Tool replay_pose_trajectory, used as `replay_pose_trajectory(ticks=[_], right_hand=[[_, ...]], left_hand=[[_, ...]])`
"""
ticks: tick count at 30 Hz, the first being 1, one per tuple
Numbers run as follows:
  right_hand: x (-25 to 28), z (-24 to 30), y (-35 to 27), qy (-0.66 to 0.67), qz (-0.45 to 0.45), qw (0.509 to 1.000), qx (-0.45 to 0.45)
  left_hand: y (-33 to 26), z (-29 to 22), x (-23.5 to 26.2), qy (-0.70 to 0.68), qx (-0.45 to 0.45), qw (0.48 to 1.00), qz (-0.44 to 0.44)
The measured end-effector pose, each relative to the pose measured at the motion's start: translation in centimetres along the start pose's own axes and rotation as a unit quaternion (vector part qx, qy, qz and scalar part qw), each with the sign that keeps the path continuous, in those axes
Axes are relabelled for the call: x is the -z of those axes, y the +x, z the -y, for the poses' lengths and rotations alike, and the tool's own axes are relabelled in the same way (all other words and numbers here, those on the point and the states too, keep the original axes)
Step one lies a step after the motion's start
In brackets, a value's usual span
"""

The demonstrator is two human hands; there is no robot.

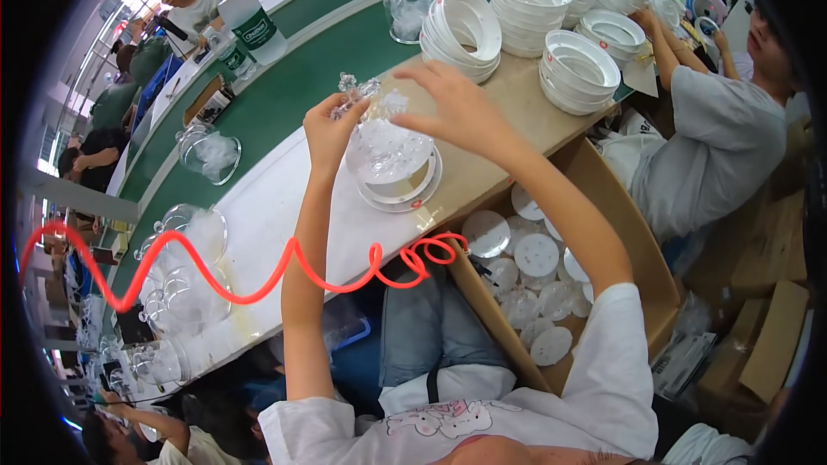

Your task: Assembling and cleaning plastic components for light fixtures on a factory line.

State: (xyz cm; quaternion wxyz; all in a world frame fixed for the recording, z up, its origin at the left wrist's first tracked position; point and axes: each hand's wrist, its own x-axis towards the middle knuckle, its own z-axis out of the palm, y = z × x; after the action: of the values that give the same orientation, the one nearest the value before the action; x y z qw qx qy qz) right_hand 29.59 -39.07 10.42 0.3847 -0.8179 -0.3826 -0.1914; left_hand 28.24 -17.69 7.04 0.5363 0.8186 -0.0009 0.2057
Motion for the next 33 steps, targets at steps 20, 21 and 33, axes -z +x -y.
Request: replay_pose_trajectory(ticks=[20, 21, 33], right_hand=[[-6.3, -3.9, 2.5, 0.136, 0.137, 0.981, 0.004], [-6.4, -4.0, 2.6, 0.144, 0.127, 0.981, 0.016], [-7.2, -3.7, 3.1, 0.127, 0.082, 0.988, 0.024]], left_hand=[[-1.6, 2.8, 0.0, 0.04, -0.012, 0.998, 0.046], [-1.9, 2.2, 0.5, 0.042, -0.011, 0.998, 0.044], [-9.7, 6.0, 2.8, 0.057, 0.005, 0.986, 0.159]])
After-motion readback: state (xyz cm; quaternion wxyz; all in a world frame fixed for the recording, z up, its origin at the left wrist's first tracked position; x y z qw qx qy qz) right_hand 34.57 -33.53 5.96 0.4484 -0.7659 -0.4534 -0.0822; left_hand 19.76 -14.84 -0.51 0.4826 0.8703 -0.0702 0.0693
